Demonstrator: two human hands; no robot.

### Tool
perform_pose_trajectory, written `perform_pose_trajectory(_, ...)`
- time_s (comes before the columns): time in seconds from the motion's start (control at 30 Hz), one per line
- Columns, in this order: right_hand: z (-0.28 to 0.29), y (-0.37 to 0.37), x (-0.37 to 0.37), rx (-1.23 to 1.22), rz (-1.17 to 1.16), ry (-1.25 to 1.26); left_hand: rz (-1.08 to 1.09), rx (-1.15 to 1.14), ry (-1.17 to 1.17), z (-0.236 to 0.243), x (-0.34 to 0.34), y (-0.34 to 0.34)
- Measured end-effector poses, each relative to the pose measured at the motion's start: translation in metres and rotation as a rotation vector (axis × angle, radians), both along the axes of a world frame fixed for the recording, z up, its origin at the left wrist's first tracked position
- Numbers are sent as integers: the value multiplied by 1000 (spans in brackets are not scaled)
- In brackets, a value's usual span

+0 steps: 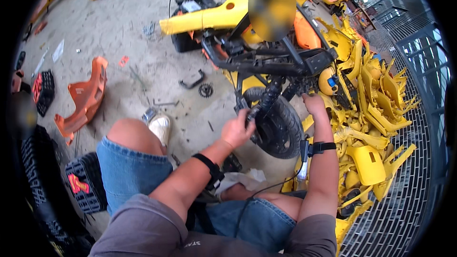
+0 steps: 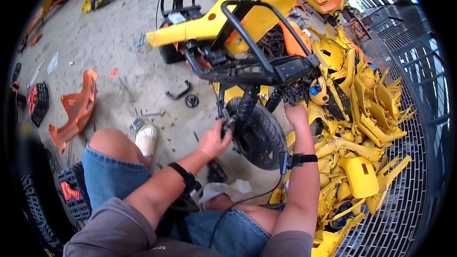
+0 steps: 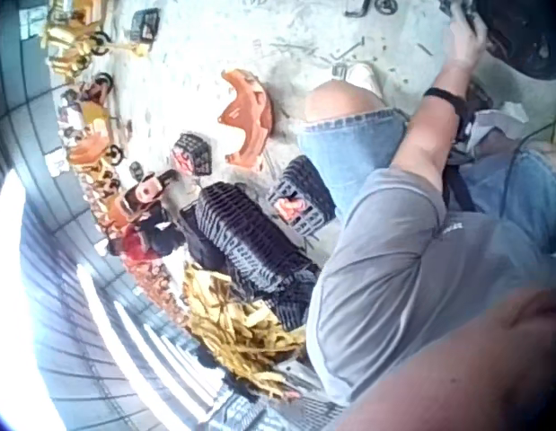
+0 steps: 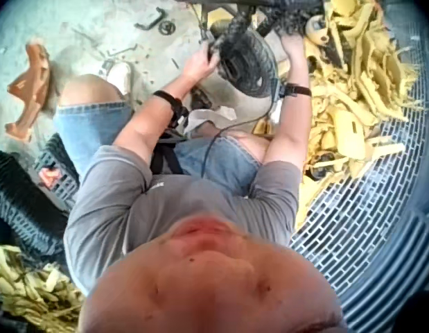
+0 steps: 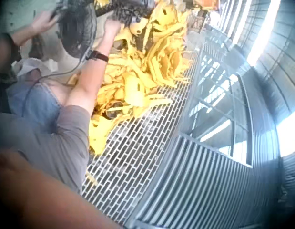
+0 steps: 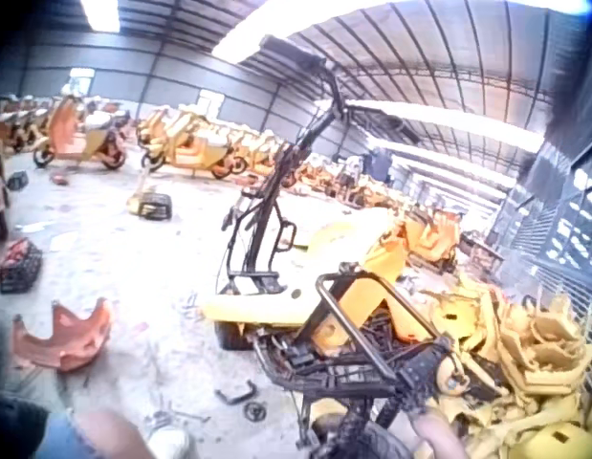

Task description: The person uses a wrench and pliers to work on the rear wheel assembly and suspension of a scooter frame. They loosen bolts and handle small metal components by hand while seated.

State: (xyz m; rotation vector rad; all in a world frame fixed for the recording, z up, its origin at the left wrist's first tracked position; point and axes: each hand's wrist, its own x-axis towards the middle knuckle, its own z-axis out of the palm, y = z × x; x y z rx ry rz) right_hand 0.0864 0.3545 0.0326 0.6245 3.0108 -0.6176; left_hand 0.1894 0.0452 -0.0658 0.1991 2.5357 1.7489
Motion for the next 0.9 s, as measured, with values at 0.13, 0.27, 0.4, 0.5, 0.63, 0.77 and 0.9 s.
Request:
perform_pose_trajectory(0.13,28,-45,44,-19,248,-491,139,-336,-258,-120,10,-71)
perform_pose_trajectory(0.27,42,-144,64,-210,487,-781,549,-330,-812,-200,31,-107)
perform_pose_trajectory(0.4,-10,-219,57,-306,833,-658,500,-206,-784,-198,24,-95)
perform_pose_trajectory(0.5,-72,-261,48,-221,892,-554,433,-109,-758,-155,6,-73)
perform_pose_trajectory(0.63,-181,-269,35,-249,693,-399,375,-105,-771,-160,6,-56)
perform_pose_trajectory(0.77,-268,-239,18,-486,355,-351,406,-197,-843,-186,28,-69)
perform_pose_trajectory(0.9,-300,-236,27,-878,97,-579,533,-271,-814,-232,31,-88)
